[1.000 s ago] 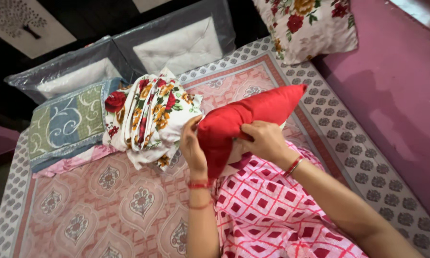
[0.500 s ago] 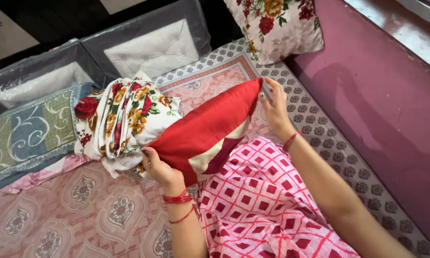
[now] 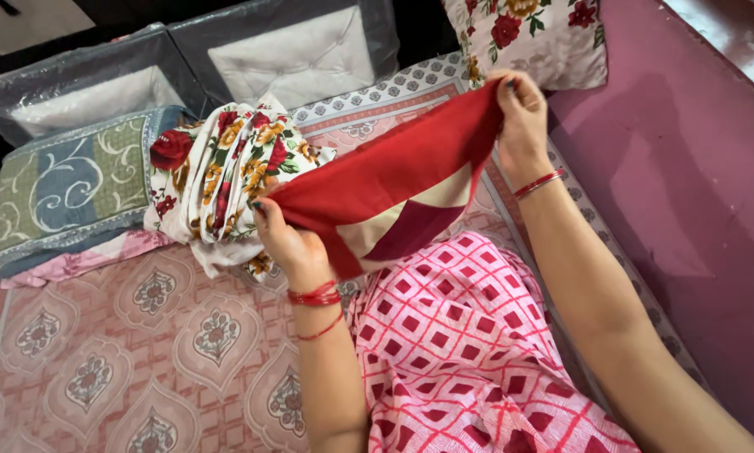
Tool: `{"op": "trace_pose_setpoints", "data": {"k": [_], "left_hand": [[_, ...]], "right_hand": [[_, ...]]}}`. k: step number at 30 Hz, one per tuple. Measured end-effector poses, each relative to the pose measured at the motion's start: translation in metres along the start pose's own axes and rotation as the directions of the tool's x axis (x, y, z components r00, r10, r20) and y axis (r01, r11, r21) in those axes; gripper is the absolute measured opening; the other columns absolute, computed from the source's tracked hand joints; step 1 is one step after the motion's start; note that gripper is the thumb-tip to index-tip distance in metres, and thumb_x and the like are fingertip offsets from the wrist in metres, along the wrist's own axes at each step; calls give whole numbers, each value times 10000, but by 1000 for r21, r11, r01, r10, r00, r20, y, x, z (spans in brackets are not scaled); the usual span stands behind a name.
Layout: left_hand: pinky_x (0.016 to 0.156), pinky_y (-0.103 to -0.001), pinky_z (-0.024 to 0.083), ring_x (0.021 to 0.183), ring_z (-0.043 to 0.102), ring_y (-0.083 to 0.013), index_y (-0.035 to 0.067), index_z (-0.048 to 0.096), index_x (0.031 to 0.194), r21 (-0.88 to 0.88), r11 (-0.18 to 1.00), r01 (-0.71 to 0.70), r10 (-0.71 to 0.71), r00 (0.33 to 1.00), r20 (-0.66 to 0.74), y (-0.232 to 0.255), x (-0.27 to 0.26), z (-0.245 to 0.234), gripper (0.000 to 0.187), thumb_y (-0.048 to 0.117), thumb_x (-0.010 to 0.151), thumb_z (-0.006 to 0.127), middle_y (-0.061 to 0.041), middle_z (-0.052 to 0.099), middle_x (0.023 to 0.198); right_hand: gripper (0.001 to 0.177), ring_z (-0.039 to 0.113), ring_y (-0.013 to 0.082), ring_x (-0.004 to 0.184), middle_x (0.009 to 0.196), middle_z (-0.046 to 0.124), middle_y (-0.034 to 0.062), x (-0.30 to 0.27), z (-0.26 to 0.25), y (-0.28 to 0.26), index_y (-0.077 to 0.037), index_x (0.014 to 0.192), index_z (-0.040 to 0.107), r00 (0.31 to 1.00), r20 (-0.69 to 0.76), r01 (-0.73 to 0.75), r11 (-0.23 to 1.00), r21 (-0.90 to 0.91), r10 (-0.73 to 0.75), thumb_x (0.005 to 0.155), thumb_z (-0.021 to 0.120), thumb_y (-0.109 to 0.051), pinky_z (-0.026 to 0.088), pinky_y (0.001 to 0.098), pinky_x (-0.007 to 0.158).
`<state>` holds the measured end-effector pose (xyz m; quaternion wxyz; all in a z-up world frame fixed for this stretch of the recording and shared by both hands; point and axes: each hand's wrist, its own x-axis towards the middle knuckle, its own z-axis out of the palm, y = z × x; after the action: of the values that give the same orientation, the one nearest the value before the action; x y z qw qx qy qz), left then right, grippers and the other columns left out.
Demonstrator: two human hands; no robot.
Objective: The person places a red pillow into a red and white pillowcase by hand and handles floral pillowcases on a bed.
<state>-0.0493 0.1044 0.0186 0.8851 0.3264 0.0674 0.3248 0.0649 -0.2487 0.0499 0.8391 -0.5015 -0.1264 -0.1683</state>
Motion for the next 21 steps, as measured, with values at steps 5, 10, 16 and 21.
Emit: {"op": "trace_pose_setpoints", "data": {"k": [5,10,16,21], "left_hand": [[1034,-430,532,1154,646,-297,-25,528,1304,-119,986,116,-116,993,2,-46,21,-12,456,340,1034,572,-179,644,1267],[1092,-408,423,1223,466,-266,-37,520,1452,599,736,-316,245,949,200,-77,1,-20,542,211,1006,702,-176,554,1404],[1157,-412,349,1377,456,-297,-28,514,1432,634,477,-609,246,785,569,-46,-58,34,583,118,915,740,-162,543,1460],[1011,-332,544,1061,656,-222,-5,676,1190,731,552,-401,307,913,268,-25,-50,16,151,30,1045,654,-115,686,1149]], "right_hand": [[132,671,162,957,983,721,47,5,22,-36,-86,1016,621,997,69,-25,997,79,20,1085,572,-187,545,284,929],[138,651,141,958,1009,689,47,-4,36,-3,-60,996,629,997,58,61,982,-180,-51,1016,567,61,520,258,880],[155,691,217,1065,1052,763,41,-86,143,14,-112,992,736,884,455,390,709,-587,-109,874,727,-13,459,439,1023],[625,441,293,1442,1457,582,78,-97,147,-12,-154,1391,580,771,637,465,680,-566,3,849,821,-351,248,505,1214]]}}
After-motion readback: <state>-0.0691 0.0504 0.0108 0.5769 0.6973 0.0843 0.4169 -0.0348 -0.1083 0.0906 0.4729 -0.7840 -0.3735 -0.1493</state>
